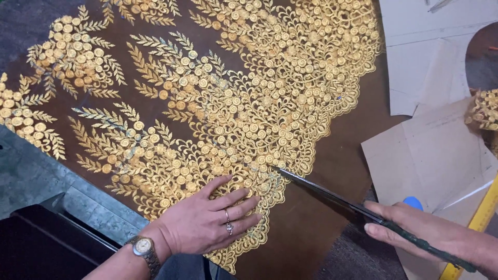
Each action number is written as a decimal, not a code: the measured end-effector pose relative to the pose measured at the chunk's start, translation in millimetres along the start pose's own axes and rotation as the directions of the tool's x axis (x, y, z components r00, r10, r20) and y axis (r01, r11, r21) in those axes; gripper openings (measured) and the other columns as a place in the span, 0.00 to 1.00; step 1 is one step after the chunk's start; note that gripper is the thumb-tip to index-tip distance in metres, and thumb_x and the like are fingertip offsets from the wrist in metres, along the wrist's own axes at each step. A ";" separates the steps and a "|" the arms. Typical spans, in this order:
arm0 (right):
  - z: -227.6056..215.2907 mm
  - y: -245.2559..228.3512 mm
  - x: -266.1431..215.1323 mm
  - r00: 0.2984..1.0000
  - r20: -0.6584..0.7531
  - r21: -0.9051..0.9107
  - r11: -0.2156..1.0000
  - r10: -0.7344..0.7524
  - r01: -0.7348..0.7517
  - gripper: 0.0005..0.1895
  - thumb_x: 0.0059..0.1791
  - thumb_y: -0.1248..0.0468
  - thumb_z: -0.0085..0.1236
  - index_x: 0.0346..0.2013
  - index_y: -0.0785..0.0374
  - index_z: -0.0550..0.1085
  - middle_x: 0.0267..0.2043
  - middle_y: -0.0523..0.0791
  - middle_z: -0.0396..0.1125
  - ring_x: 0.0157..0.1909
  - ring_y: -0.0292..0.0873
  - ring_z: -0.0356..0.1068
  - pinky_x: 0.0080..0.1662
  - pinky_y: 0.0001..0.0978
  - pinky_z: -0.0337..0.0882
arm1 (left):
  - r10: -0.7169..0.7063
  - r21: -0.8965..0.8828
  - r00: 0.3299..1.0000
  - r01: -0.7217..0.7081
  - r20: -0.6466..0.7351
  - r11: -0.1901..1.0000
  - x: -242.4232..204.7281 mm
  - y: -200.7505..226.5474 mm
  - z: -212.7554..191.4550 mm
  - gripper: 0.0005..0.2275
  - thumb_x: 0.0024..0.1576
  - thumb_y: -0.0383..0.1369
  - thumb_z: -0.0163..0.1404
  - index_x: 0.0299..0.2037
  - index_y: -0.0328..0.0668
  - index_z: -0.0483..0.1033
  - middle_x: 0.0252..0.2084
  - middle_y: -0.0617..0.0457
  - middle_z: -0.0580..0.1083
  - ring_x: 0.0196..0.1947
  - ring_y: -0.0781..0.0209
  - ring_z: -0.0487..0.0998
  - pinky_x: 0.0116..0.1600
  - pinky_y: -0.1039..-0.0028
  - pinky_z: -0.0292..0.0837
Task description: The person uses large shears to cut a piece of brown fabric with a gold floral pattern. They carefully follow a curved edge along the fabric's border, separating a section from the main piece.
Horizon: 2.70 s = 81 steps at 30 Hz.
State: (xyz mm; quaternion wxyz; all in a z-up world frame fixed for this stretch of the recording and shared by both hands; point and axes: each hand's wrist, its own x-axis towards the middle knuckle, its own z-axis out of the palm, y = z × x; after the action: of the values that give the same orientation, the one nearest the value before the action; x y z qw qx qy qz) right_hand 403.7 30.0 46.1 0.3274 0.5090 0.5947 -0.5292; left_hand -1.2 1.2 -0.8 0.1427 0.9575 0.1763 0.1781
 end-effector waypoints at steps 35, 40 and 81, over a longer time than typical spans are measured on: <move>-8.3 -17.2 -3.3 0.988 -0.066 -0.218 0.964 0.140 -0.152 0.19 0.51 0.40 0.40 0.29 0.45 0.70 0.21 0.33 0.60 0.26 0.33 0.60 0.34 0.22 0.66 | 0.001 0.001 1.000 -0.001 -0.016 1.000 -1.7 -1.5 3.1 0.17 0.61 0.40 0.42 0.56 0.43 0.69 0.56 0.47 0.68 0.56 0.49 0.69 0.62 0.45 0.57; -9.3 -20.3 -2.5 0.979 -0.038 -0.187 0.961 0.199 -0.202 0.18 0.50 0.40 0.41 0.31 0.45 0.71 0.23 0.34 0.64 0.27 0.31 0.66 0.35 0.21 0.67 | -0.010 -0.009 0.999 0.010 -0.036 1.000 -1.6 -1.1 4.2 0.16 0.60 0.41 0.43 0.55 0.45 0.69 0.55 0.48 0.68 0.56 0.50 0.69 0.62 0.47 0.56; -10.0 -58.4 3.6 0.988 -0.001 -0.058 0.986 0.156 -0.156 0.19 0.49 0.41 0.38 0.38 0.44 0.73 0.33 0.32 0.71 0.39 0.27 0.72 0.46 0.17 0.71 | 0.005 0.027 1.000 -0.005 0.005 1.000 -5.9 -2.1 7.4 0.18 0.59 0.42 0.41 0.56 0.44 0.69 0.56 0.47 0.67 0.57 0.49 0.67 0.60 0.45 0.58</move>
State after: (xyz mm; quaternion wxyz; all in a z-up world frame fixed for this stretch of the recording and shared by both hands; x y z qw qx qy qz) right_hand 348.5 45.1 62.3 0.3834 0.5435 0.5674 -0.4855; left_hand -4.1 -0.8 -9.8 0.1300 0.9602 0.1760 0.1737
